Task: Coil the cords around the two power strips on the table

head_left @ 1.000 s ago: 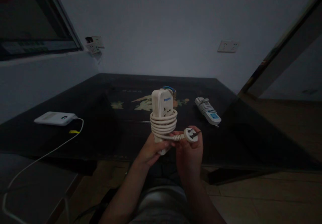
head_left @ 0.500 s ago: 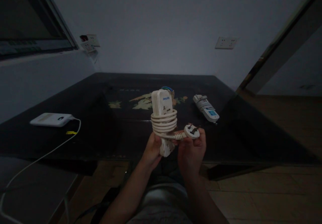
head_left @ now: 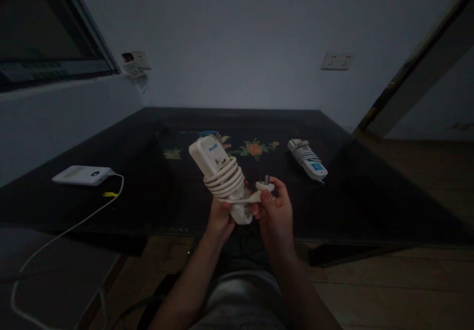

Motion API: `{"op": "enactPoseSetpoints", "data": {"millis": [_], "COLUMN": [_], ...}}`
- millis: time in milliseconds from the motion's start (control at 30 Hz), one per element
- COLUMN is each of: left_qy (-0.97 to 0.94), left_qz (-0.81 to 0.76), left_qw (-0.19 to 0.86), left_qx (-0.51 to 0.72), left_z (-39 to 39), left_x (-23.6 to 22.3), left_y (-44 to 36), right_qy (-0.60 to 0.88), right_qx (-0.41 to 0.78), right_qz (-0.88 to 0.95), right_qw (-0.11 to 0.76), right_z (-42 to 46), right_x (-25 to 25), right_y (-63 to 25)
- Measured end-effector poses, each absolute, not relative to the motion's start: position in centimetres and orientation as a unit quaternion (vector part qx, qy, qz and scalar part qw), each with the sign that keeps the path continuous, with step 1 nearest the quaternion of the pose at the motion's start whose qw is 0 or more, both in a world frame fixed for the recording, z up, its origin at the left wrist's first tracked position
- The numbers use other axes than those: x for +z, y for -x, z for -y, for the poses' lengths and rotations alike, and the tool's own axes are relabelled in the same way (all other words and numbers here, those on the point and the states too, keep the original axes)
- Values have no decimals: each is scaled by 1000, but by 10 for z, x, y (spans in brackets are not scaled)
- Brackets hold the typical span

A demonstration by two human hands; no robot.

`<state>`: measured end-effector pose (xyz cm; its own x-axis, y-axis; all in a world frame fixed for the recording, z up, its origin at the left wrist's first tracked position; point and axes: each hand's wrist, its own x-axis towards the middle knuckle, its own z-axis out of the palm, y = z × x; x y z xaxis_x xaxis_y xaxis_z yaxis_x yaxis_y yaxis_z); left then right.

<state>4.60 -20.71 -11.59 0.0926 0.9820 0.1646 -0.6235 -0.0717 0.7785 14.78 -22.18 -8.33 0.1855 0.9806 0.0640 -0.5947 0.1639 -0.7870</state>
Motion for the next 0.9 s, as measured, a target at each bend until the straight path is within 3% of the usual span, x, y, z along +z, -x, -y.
{"op": "enactPoseSetpoints", "data": {"millis": [200,400,900], "left_qy": [-368,-383,-377], "left_qz": [-247,-258,-257], "left_qw": [627,550,545], "left_qx": [641,696,703], "left_z": [202,198,197], "left_x": [-127,-122,-128], "left_y": [-47,-41,-31], "right_qy": [345,343,330], "right_qx": [541,554,643], "right_qz": [304,301,318], "right_qw": [705,696,614], "right_z": [217,213,215], "right_x": [-84,-89,-85], "right_y": [-144,-145,-144]}}
